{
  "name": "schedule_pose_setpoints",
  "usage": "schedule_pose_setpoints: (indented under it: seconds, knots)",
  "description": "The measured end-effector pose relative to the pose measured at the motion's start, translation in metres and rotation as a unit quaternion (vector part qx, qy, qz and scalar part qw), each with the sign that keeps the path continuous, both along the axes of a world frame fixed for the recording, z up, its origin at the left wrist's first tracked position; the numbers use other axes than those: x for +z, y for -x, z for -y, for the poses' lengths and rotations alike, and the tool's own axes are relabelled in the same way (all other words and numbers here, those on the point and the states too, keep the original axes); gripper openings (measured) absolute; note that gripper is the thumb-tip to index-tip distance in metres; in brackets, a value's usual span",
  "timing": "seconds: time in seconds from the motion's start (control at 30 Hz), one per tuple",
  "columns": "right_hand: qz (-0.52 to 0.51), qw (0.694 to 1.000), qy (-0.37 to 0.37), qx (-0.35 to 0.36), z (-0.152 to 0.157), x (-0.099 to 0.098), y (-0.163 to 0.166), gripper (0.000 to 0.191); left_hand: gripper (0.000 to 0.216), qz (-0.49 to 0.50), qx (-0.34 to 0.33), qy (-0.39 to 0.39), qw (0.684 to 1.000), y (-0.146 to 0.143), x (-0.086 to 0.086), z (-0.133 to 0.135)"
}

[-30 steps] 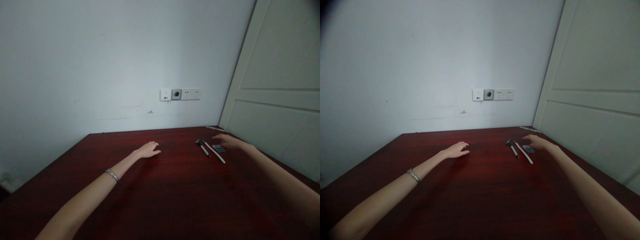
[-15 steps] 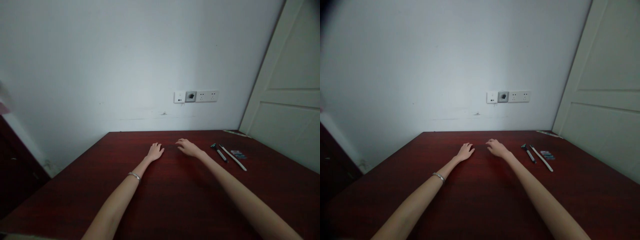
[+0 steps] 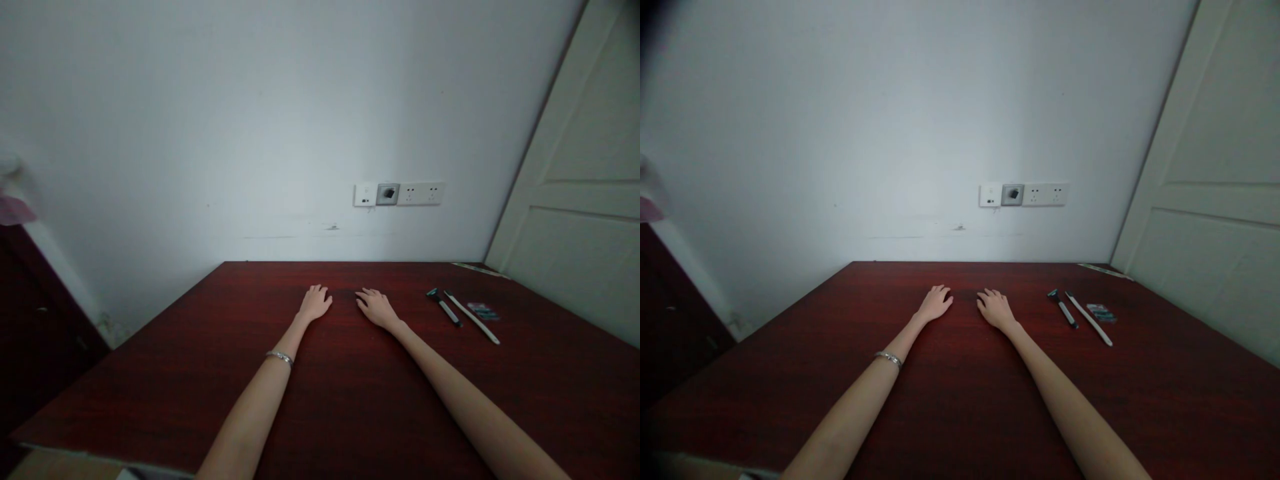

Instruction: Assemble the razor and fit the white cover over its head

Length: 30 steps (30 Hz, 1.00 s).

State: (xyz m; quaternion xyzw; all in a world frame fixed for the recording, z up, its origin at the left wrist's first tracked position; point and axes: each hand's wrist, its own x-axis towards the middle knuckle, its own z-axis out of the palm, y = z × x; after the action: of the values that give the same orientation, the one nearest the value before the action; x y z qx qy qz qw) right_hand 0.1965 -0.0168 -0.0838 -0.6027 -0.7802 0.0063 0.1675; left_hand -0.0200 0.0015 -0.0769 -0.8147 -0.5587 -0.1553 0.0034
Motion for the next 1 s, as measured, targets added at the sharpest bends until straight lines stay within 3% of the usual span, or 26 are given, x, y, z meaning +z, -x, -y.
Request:
schedule_pose_setpoints:
  seconds: [0.77, 1.0]
  knots:
    - [-0.009, 1.000, -0.005, 0.005, 0.001, 0.000, -0.002, 0.043, 0.047, 0.014, -0.011, -0.004, 1.000, -0.002, 0.000, -0.001]
    - [-0.073, 0.996, -0.027, 0.044, -0.002, 0.008, -0.014, 0.040, 0.045, 0.009, 0.000, -0.013, 1.000, -0.003, 0.002, 0.000]
